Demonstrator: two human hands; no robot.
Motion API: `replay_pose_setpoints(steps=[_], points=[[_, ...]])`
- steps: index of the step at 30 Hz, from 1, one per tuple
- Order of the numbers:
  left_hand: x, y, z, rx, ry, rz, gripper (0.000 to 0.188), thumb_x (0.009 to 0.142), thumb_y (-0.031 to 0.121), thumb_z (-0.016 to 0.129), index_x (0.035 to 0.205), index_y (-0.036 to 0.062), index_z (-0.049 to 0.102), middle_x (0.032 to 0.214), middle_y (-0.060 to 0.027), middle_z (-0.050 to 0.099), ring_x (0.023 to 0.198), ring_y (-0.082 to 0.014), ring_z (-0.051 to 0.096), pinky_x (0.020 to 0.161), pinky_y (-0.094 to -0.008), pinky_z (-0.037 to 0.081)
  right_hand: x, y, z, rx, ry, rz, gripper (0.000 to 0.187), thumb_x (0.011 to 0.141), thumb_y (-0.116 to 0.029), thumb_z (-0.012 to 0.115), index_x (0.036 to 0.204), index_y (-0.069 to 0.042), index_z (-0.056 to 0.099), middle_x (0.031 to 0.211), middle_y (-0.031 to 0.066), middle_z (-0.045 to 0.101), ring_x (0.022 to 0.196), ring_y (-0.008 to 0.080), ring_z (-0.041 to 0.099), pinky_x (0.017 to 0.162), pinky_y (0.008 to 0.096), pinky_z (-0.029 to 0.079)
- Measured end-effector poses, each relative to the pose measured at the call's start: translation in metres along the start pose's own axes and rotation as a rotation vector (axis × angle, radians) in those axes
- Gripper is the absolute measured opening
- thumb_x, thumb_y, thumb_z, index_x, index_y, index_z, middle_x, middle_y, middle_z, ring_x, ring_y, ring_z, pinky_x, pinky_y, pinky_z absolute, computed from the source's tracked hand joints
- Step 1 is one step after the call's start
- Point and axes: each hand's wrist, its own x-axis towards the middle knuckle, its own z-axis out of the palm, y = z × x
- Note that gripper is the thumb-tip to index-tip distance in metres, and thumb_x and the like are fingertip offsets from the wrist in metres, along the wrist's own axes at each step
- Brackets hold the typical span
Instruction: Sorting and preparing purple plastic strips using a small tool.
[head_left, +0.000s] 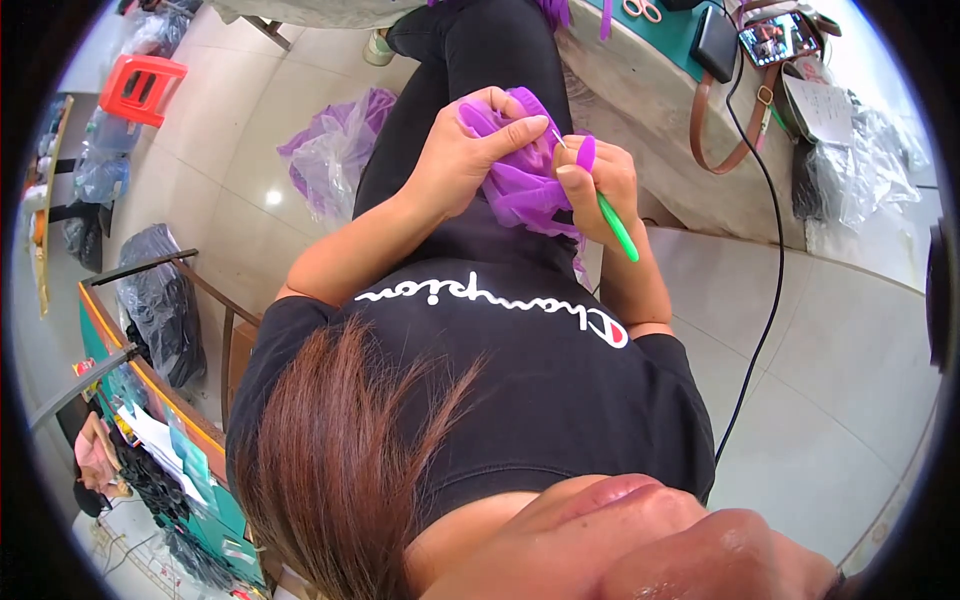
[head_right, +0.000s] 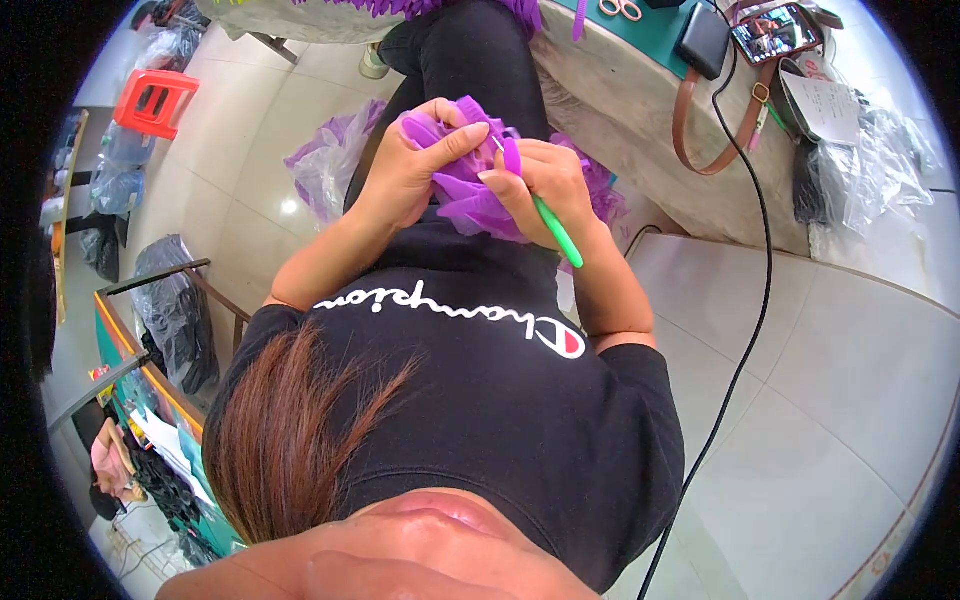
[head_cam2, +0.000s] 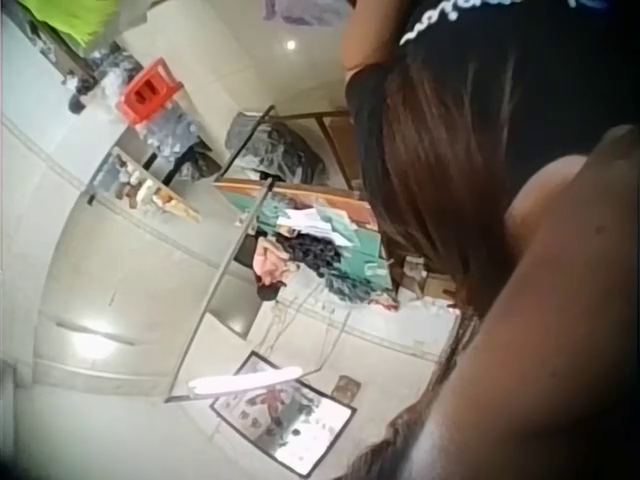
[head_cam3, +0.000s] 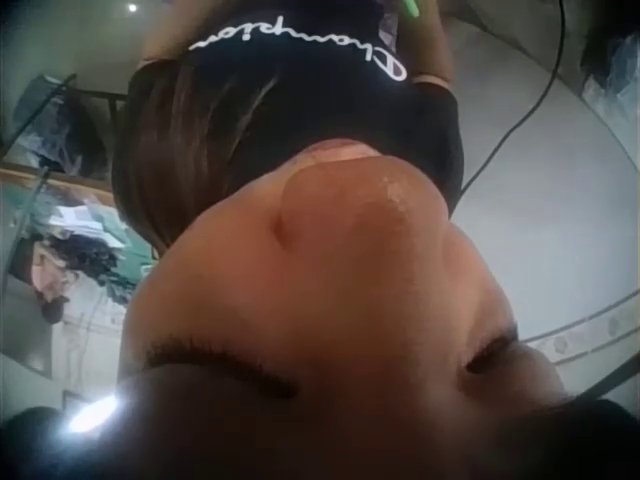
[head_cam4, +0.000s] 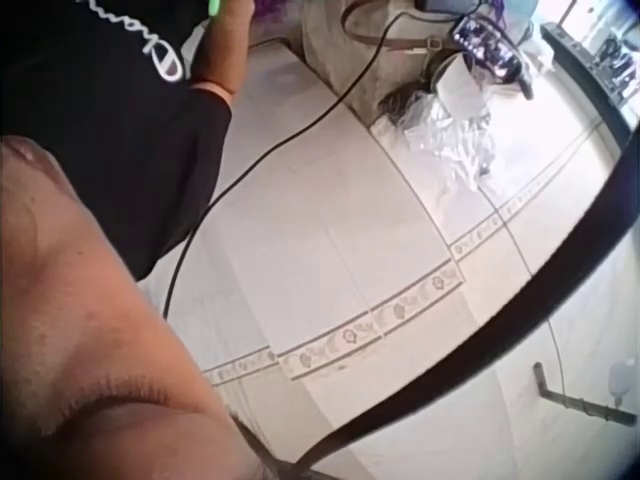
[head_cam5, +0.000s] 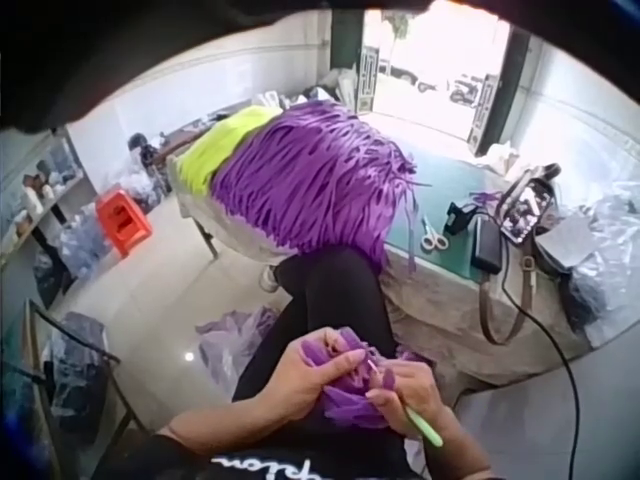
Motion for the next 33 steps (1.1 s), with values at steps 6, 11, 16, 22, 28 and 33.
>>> replay_pose_setpoints(steps=[6, 11, 16, 22, 28, 33], points=[[-0.001, 0.001, -0.001, 0.041, 0.002, 0.055, 0.012, 0.084, 0.008, 0.068, 0.082, 0.0036, 0.057, 0.076, -0.0046, 0.063, 0.066, -0.0082, 0.060, 0.061, -0.0210, 0.049, 0.002, 0.000, 0.003, -0.009, -0.046, -0.001, 0.041, 0.094, -0.027, 0.048, 0.062, -0.002, 0.042, 0.057, 0.0065, 0.039, 0.050, 0.0236, 0.043, 0.048, 0.0341, 0.034], [0.000, 0.000, -0.001, 0.053, 0.005, 0.075, 0.012, 0.084, 0.008, 0.068, 0.082, 0.0033, 0.057, 0.075, -0.0053, 0.064, 0.065, -0.0090, 0.061, 0.060, -0.0211, 0.049, 0.000, 0.000, 0.004, 0.006, -0.042, -0.013, 0.041, 0.094, -0.027, 0.048, 0.062, -0.003, 0.042, 0.057, 0.0063, 0.039, 0.050, 0.0233, 0.043, 0.048, 0.0343, 0.034], [-0.001, 0.002, -0.001, 0.095, 0.031, 0.096, 0.012, 0.084, 0.007, 0.068, 0.082, 0.0024, 0.058, 0.074, -0.0058, 0.065, 0.065, -0.0087, 0.061, 0.061, -0.0210, 0.049, 0.000, -0.001, 0.005, -0.003, -0.037, 0.021, 0.041, 0.094, -0.028, 0.048, 0.062, -0.003, 0.041, 0.057, 0.0062, 0.040, 0.050, 0.0230, 0.042, 0.048, 0.0341, 0.034], [-0.004, 0.011, 0.002, 0.260, 0.029, 0.158, 0.011, 0.083, 0.007, 0.068, 0.082, 0.0017, 0.058, 0.075, -0.0053, 0.065, 0.067, -0.0087, 0.061, 0.063, -0.0209, 0.049, 0.000, -0.002, 0.005, -0.032, -0.031, 0.090, 0.040, 0.095, -0.027, 0.049, 0.064, -0.001, 0.043, 0.058, 0.0067, 0.041, 0.050, 0.0235, 0.042, 0.049, 0.0332, 0.034], [-0.005, 0.010, 0.001, 0.297, 0.024, 0.206, 0.010, 0.084, 0.006, 0.068, 0.081, 0.0010, 0.059, 0.073, -0.0044, 0.064, 0.066, -0.0076, 0.060, 0.062, -0.0206, 0.048, 0.004, -0.007, -0.002, -0.013, -0.189, 0.428, 0.031, 0.094, -0.024, 0.051, 0.076, 0.000, 0.063, 0.064, 0.0143, 0.056, 0.057, 0.0236, 0.057, 0.052, 0.0351, 0.043], [-0.001, 0.008, -0.003, 0.044, -0.051, 0.037, 0.010, 0.085, 0.006, 0.067, 0.084, 0.0012, 0.058, 0.077, -0.0037, 0.062, 0.070, -0.0083, 0.060, 0.065, -0.0213, 0.048, -0.026, 0.034, -0.008, 0.804, 0.213, 0.322, 0.052, 0.096, -0.043, 0.043, 0.064, -0.003, 0.054, 0.056, -0.0001, 0.047, 0.052, 0.0111, 0.039, 0.049, 0.0267, 0.028]])
